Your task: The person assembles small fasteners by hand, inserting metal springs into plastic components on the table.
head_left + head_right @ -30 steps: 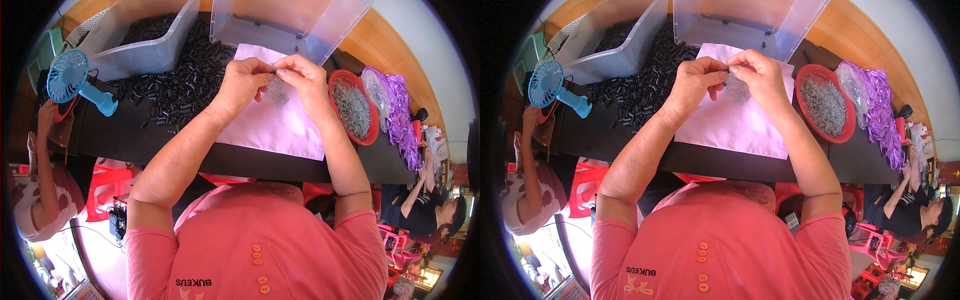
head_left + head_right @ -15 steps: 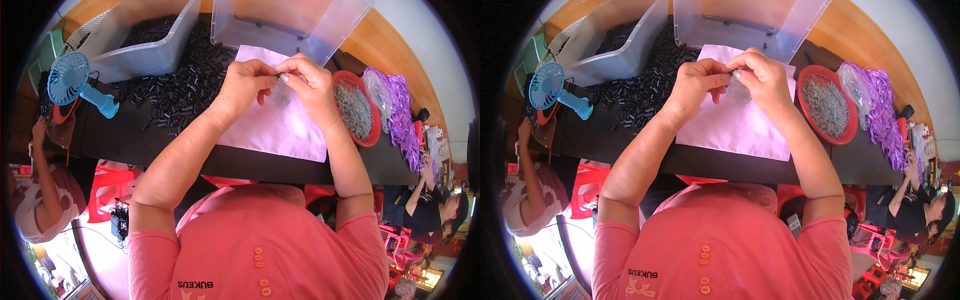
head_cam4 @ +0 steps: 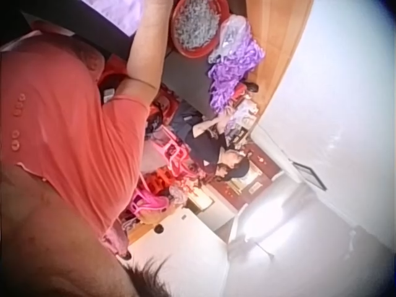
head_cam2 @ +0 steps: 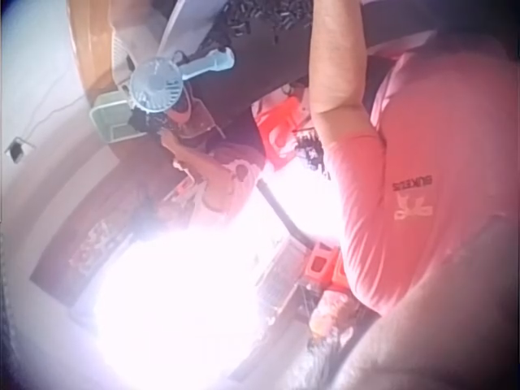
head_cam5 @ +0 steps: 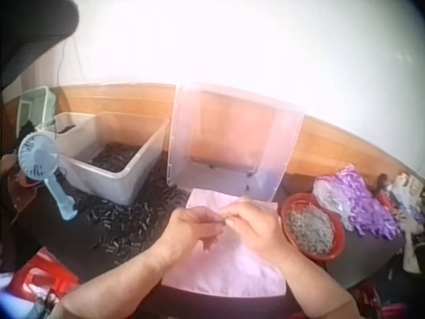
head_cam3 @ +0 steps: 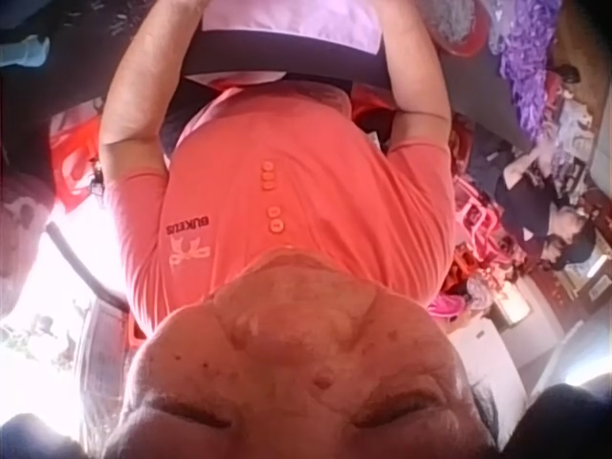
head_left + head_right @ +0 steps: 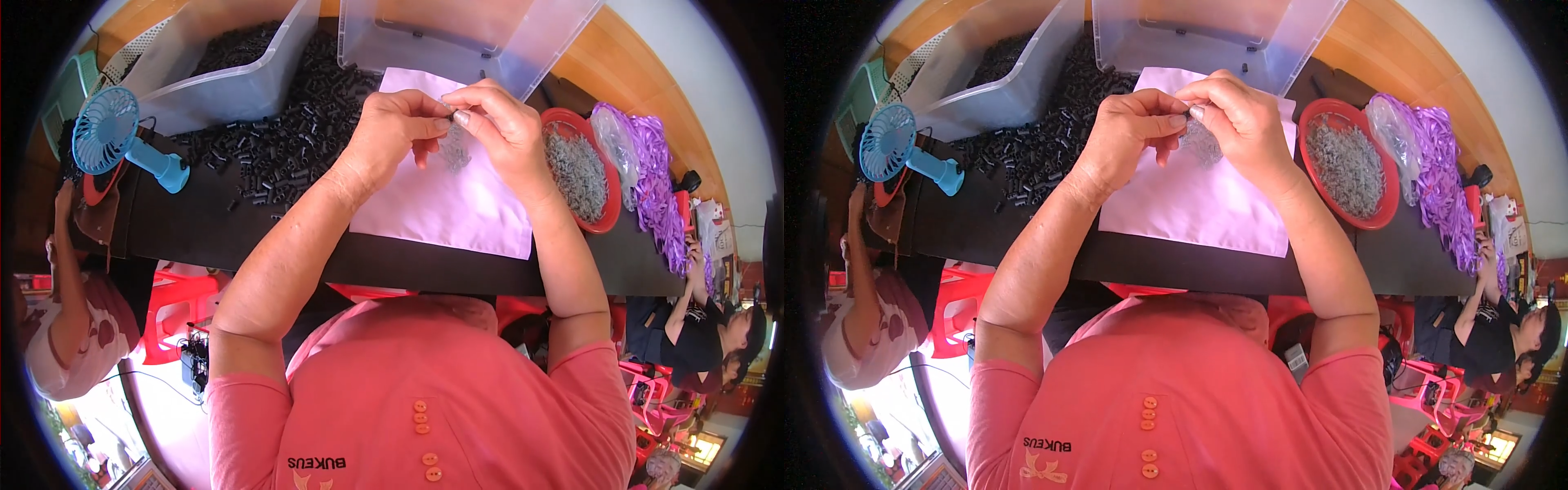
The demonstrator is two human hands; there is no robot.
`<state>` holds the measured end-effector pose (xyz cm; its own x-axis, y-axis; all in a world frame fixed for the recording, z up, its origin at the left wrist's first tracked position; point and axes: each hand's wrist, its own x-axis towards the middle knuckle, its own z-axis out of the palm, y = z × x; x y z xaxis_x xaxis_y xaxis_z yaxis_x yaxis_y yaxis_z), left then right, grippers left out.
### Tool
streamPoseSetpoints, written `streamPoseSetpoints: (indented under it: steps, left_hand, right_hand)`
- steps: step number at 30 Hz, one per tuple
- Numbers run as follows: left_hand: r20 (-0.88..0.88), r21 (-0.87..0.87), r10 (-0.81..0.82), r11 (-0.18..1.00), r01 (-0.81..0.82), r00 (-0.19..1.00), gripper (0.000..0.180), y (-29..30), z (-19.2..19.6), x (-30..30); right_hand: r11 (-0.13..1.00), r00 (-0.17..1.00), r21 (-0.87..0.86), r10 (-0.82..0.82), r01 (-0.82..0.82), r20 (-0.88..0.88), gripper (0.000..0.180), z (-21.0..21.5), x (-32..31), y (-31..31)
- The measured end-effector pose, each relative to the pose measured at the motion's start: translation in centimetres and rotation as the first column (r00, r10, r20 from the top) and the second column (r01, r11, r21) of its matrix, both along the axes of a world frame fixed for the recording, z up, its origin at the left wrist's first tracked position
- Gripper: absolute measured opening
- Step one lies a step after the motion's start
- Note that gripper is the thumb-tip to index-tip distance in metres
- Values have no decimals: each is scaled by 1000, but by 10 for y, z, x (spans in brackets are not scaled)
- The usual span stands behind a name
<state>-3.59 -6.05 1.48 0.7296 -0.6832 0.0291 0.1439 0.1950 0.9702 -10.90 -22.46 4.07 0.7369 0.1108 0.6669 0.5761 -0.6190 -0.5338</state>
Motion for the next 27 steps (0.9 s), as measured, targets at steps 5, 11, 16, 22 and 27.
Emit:
streamPoseSetpoints:
  steps: [5,11,16,22,27]
  left_hand:
    - [-19,-12,34,999,-34,999,8,-1,-2,-2]
    - [56,37,68,997,-70,996,8,-1,-4,-1]
    - [-50,-6,69,998,-70,996,9,2,0,-1]
    - [-177,-22,53,998,-58,983,12,2,-5,5]
    - [-227,-94,41,994,-64,973,13,0,-11,9]
  right_hand:
    - [993,997,-112,-39,46,62,24,-3,1,2]
    - [948,969,-295,-44,117,244,24,-7,1,8]
    - [954,987,295,7,42,-163,17,-15,1,8]
    - [942,965,309,-48,129,-257,16,-22,1,11]
    - [982,983,-78,-176,172,-47,23,-17,0,12]
